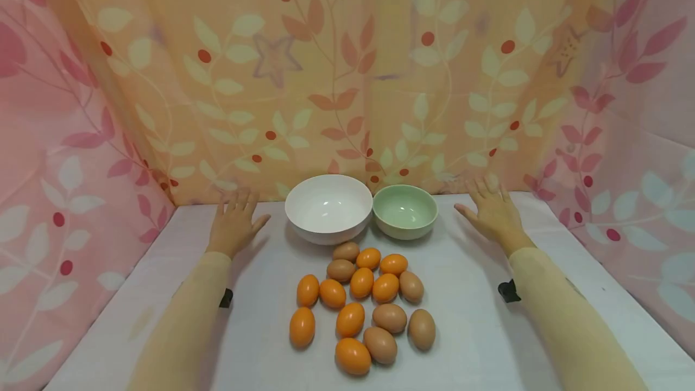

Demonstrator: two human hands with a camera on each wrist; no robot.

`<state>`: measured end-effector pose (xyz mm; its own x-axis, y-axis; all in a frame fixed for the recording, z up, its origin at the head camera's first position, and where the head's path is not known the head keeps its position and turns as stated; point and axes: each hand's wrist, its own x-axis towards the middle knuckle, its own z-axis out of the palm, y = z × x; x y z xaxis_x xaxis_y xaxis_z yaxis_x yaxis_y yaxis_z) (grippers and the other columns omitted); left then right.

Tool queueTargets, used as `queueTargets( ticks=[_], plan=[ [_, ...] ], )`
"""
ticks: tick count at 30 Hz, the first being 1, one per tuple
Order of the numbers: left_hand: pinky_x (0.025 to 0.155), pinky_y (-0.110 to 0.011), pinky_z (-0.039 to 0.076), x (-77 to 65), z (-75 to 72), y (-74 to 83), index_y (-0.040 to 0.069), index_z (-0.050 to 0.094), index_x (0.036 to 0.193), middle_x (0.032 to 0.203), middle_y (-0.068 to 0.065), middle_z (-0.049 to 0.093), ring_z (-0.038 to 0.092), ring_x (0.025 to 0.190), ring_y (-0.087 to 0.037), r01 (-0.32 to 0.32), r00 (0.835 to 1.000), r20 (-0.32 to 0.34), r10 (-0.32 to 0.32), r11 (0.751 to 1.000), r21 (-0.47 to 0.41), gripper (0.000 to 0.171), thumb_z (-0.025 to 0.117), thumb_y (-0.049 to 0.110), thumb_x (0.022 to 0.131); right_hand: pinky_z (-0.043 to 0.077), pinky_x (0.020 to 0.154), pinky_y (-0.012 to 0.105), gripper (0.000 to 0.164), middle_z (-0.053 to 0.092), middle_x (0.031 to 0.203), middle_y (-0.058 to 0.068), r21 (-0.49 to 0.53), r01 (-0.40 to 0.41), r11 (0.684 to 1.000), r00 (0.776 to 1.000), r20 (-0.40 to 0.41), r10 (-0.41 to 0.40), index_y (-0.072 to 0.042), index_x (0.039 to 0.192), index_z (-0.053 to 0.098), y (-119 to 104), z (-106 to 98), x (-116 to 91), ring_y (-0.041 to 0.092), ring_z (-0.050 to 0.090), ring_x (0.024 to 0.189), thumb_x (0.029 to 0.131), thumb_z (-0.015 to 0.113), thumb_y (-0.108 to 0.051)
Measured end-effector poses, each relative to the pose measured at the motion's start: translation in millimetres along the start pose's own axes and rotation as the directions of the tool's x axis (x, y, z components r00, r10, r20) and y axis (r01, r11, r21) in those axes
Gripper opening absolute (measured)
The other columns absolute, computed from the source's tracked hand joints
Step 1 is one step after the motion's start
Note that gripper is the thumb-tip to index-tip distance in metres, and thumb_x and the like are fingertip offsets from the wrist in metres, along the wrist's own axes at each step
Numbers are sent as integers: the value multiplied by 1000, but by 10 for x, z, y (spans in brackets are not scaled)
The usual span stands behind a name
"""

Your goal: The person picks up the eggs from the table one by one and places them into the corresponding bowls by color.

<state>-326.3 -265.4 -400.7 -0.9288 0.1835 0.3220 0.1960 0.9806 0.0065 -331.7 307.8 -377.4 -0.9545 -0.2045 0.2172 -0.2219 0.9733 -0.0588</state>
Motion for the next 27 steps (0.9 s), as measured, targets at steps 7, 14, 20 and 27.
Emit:
queueTargets(
  ticks=[7, 14, 20, 27],
  plan=[
    [122, -66, 15, -1, -76, 22, 3, 26, 156, 161, -23, 26, 24, 149, -44, -11, 1000, 7, 11, 1000, 20, 72, 47, 46, 102, -3, 125, 62, 86, 19, 162, 28, 20, 25, 999, 1000, -2, -25, -2, 157, 23, -59, 4, -2, 44, 13, 152, 99, 39, -64],
    [122, -65, 13, -29, -92, -16, 3, 25, 156, 162, -24, 24, 20, 150, -44, 1, 1000, 7, 0, 1000, -26, 74, 47, 48, 101, 3, 125, 62, 86, 18, 163, 24, 16, 50, 999, 999, -3, -50, -4, 157, 26, -108, 13, 7, 40, 12, 153, 98, 39, -65],
    [122, -66, 11, -39, -135, -12, 1, 25, 156, 162, -25, 22, 21, 149, -46, -3, 1000, 27, 4, 999, -37, 75, 46, 48, 102, 6, 126, 61, 84, 19, 163, 24, 6, 87, 996, 996, 2, -87, -3, 157, 23, -170, -2, -53, 40, 12, 153, 99, 43, -60],
    [123, -67, 8, -48, -171, 45, 2, 23, 157, 163, -26, 19, 20, 149, -47, -28, 999, 40, 30, 999, -35, 75, 46, 49, 102, 5, 127, 58, 83, 17, 165, 20, 17, 126, 992, 992, -31, -125, -6, 158, 24, -212, 16, -129, 40, 14, 153, 98, 48, -57]
  ],
)
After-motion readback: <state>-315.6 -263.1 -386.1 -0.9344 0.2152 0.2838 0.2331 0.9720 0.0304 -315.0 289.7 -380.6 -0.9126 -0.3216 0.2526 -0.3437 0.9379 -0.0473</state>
